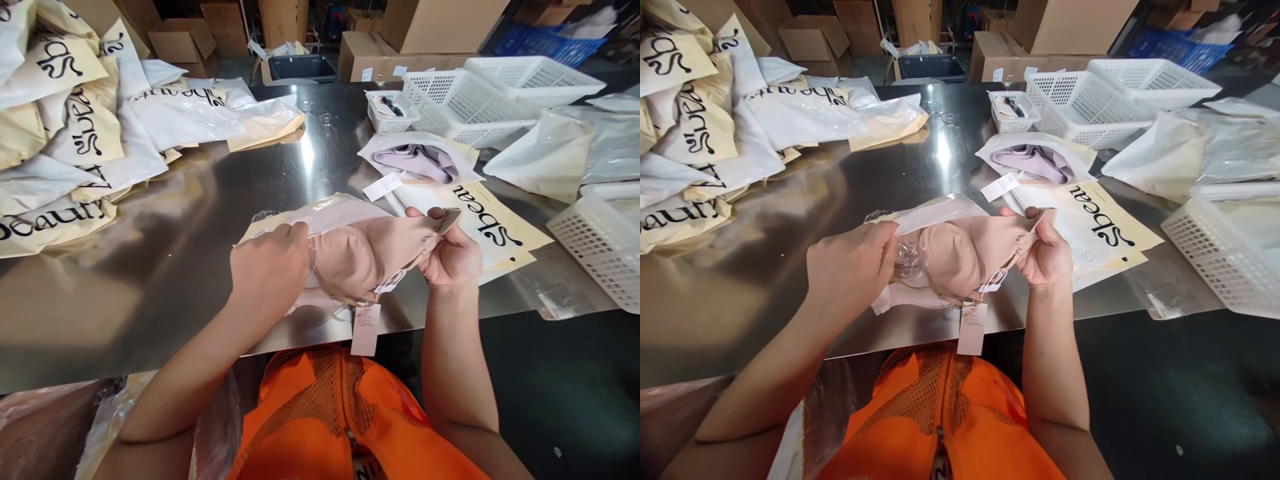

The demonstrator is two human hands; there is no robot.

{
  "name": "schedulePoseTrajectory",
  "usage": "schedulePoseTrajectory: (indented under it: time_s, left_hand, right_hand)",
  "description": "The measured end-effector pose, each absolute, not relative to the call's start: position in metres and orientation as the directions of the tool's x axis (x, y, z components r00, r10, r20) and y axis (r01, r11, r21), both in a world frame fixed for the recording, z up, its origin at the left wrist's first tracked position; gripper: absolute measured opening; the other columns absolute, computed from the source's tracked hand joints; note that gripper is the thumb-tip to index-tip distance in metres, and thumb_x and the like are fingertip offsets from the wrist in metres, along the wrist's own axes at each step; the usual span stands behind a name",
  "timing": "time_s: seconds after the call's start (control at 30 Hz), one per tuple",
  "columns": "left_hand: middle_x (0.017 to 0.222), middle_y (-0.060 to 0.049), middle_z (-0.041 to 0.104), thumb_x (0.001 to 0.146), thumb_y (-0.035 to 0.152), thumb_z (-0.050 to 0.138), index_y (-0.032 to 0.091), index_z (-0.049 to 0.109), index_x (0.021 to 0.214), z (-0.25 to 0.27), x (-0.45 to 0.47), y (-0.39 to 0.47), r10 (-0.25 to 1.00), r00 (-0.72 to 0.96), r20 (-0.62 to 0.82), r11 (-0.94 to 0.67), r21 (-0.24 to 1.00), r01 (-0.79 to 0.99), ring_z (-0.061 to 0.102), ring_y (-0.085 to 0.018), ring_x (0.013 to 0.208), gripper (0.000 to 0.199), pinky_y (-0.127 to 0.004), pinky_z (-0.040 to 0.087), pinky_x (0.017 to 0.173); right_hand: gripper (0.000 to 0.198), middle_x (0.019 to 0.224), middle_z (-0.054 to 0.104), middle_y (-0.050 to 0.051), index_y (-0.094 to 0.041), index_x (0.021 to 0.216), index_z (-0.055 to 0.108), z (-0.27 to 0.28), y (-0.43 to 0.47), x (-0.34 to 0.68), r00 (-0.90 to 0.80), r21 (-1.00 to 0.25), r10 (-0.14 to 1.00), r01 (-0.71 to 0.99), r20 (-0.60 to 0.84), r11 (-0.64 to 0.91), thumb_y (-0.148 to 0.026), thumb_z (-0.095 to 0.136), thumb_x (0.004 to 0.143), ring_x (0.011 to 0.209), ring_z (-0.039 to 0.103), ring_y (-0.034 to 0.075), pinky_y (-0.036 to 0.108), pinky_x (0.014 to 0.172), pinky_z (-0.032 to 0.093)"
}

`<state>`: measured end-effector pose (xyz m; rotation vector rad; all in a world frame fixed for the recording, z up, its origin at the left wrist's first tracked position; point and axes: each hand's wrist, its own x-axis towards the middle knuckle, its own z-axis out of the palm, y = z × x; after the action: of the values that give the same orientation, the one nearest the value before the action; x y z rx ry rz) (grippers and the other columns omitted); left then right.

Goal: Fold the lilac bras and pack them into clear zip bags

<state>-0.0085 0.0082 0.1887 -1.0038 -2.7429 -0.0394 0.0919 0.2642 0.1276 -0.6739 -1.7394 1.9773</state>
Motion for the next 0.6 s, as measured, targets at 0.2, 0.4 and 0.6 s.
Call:
schedulePoseTrajectory:
  time_s: [0.2,0.4,0.6]
  left_hand:
    - [0.085,-0.005,0.072,0.094,0.027,0.041,0.021,0.066,0.092,0.186,-0.010,0.006,0.633,-0.743,0.218,0.768,-0.062,0.637,0.062,-0.019,0.062,0.026,-0.032,0.020,0.049]
    - [0.084,-0.004,0.072,0.095,0.028,0.039,0.022,0.067,0.092,0.183,-0.010,0.003,0.632,-0.748,0.205,0.769,-0.047,0.637,0.062,-0.019,0.063,0.029,-0.031,0.021,0.050]
    - [0.081,-0.003,0.071,0.095,0.030,0.039,0.023,0.066,0.091,0.181,-0.010,0.002,0.639,-0.727,0.252,0.758,-0.046,0.651,0.062,-0.019,0.064,0.028,-0.031,0.021,0.050]
  right_hand:
    - [0.033,0.129,0.060,0.010,-0.028,0.106,0.053,0.119,0.269,0.092,-0.785,-0.998,0.617,0.022,-0.056,-0.063,-0.043,0.027,0.093,0.097,0.067,0.023,0.034,0.057,0.050]
    - [0.037,0.123,0.063,0.011,-0.028,0.107,0.053,0.112,0.273,0.094,-0.785,-1.000,0.619,0.022,-0.013,0.006,-0.051,0.028,0.093,0.089,0.068,0.023,0.032,0.052,0.048]
    - [0.039,0.115,0.066,0.011,-0.027,0.103,0.053,0.112,0.270,0.096,-0.781,-1.000,0.625,0.016,-0.006,0.010,-0.058,0.032,0.090,0.083,0.068,0.023,0.031,0.050,0.048]
